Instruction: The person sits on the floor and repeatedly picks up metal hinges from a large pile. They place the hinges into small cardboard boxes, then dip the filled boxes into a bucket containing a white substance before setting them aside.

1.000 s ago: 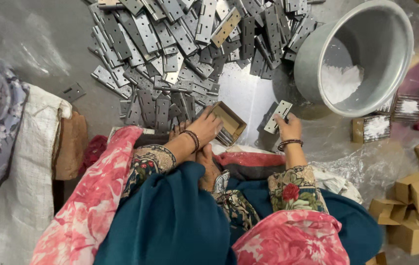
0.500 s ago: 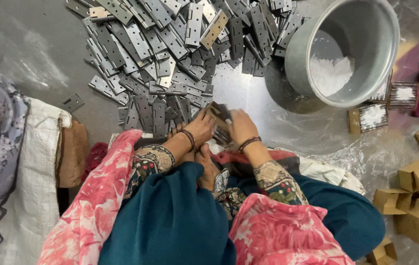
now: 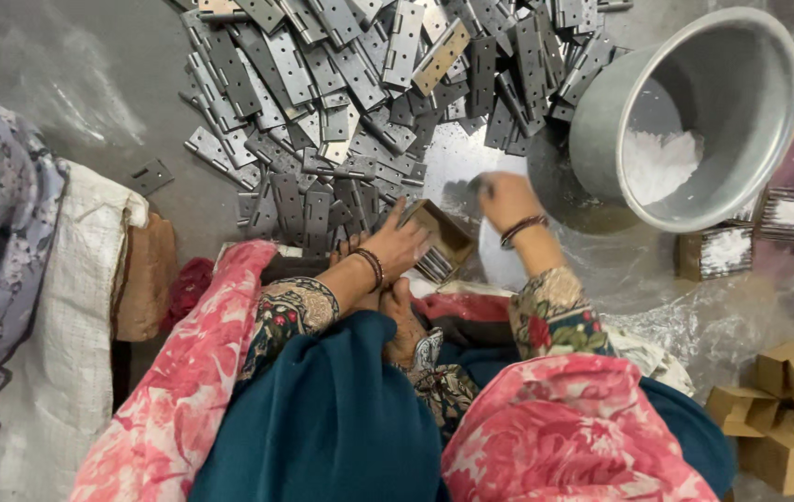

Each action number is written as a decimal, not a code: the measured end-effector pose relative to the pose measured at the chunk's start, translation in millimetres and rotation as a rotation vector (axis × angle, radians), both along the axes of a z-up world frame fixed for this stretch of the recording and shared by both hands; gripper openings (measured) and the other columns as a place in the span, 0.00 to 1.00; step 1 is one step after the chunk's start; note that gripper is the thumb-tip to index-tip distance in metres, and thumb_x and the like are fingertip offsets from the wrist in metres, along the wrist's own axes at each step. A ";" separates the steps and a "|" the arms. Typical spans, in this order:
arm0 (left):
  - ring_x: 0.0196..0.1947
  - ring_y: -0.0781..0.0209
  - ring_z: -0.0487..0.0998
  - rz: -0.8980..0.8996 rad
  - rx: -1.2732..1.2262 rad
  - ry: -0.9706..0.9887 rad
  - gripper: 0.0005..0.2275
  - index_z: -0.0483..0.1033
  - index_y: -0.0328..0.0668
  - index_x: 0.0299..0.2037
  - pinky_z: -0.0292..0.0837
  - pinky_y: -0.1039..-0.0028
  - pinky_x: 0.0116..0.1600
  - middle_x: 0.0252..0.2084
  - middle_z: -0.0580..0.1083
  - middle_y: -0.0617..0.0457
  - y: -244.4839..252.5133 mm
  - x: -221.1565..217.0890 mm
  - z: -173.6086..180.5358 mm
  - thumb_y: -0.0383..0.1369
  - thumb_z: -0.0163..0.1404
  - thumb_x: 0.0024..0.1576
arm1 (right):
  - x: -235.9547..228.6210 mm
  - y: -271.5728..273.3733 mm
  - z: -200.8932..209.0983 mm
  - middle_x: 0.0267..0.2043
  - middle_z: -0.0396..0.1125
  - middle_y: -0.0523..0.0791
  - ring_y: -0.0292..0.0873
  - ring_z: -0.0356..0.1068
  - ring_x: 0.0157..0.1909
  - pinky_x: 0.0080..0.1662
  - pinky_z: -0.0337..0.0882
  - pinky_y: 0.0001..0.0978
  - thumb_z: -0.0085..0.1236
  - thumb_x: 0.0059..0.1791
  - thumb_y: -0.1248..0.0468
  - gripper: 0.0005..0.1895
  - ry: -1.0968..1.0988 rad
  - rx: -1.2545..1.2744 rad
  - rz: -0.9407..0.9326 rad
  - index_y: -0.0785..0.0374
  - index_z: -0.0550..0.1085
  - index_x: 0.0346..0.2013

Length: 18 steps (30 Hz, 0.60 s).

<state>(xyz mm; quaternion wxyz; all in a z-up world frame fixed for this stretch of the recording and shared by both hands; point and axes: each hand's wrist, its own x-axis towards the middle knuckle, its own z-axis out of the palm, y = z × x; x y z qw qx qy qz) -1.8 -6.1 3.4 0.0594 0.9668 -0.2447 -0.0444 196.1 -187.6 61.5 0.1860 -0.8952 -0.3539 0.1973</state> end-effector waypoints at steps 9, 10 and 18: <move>0.62 0.49 0.67 -0.018 0.106 0.007 0.22 0.70 0.48 0.62 0.40 0.30 0.68 0.51 0.71 0.49 -1.8 12.4 18.2 0.36 0.43 0.56 | 117.1 67.2 41.6 0.80 0.37 0.51 0.62 0.43 0.76 0.64 0.57 0.63 0.73 0.41 0.61 0.59 -0.122 -0.254 -0.313 0.46 0.44 0.77; 0.61 0.49 0.67 0.003 0.087 0.045 0.21 0.70 0.49 0.62 0.40 0.29 0.69 0.50 0.71 0.49 -1.8 12.0 18.6 0.36 0.43 0.57 | 115.7 65.0 40.2 0.80 0.37 0.50 0.61 0.43 0.76 0.64 0.56 0.65 0.73 0.41 0.61 0.60 -0.106 -0.281 -0.331 0.45 0.43 0.78; 0.60 0.50 0.68 0.009 0.042 0.098 0.18 0.72 0.48 0.60 0.40 0.25 0.69 0.49 0.71 0.49 -4.4 10.5 7.3 0.34 0.43 0.59 | 39.8 -1.3 -3.5 0.78 0.46 0.58 0.67 0.50 0.72 0.71 0.56 0.53 0.68 0.43 0.68 0.51 -0.393 -0.032 -0.066 0.50 0.53 0.77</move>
